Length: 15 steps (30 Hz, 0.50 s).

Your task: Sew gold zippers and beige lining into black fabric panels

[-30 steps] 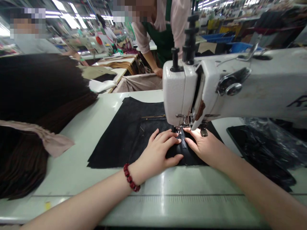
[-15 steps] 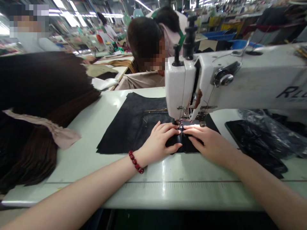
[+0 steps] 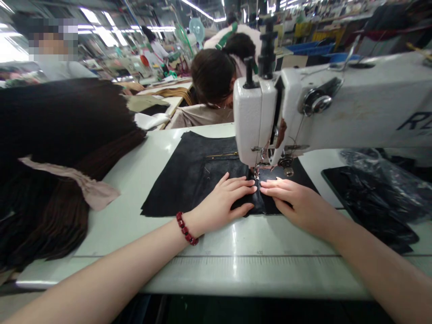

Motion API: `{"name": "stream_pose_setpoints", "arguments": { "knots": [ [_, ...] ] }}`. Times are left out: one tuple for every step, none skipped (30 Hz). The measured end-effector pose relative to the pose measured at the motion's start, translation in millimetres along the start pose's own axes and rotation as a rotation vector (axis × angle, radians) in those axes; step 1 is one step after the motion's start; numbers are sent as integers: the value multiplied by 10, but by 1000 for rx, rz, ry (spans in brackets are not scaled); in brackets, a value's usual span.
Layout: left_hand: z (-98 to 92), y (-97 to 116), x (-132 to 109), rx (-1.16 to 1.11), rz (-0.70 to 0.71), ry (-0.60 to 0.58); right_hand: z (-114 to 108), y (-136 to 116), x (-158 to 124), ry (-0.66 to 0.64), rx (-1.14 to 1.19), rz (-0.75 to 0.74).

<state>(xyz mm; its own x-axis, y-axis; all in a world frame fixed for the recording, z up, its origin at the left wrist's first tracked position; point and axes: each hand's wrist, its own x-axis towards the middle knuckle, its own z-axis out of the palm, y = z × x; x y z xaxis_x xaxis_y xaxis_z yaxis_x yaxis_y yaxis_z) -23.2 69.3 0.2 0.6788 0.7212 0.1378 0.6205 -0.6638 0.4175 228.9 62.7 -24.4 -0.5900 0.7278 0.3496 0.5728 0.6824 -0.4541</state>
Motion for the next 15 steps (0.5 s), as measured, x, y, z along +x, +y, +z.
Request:
{"name": "stream_pose_setpoints", "arguments": {
  "knots": [
    [3,4,2,7,0,2,2,0,-1,5,6,5],
    [5,8,6,11,-1,3,2,0,-2,9,11,8],
    [7,12,11,11,-3,5,2,-1,-3,13,13,12],
    [6,16,17,7,-6,7,1,-1,-4,17,13,14],
    [5,18,21,3,-9,9,0,-2,-4,18,10,16],
    [2,18,25,-2,-13,9,0,-2,-3,16,5,17],
    [-1,16,28,-7,-16,9,0,-2,-1,12,0,16],
    [-4,13,30,-12,-17,9,1,-1,3,9,-6,16],
    [-7,7,32,-18,-17,9,3,1,7,6,-10,17],
    [-8,0,34,-24,-17,9,5,4,12,4,-12,18],
    [-8,-8,37,-29,-16,10,7,9,16,1,-13,21],
    [-8,-17,40,-33,-17,10,9,14,20,-2,-13,24],
    [-6,-25,44,-35,-17,11,11,20,23,-6,-14,26],
    [-4,-31,48,-37,-18,11,11,25,25,-12,-14,27],
    [-3,-37,51,-38,-19,12,12,29,26,-15,-14,28]
  ]
}}
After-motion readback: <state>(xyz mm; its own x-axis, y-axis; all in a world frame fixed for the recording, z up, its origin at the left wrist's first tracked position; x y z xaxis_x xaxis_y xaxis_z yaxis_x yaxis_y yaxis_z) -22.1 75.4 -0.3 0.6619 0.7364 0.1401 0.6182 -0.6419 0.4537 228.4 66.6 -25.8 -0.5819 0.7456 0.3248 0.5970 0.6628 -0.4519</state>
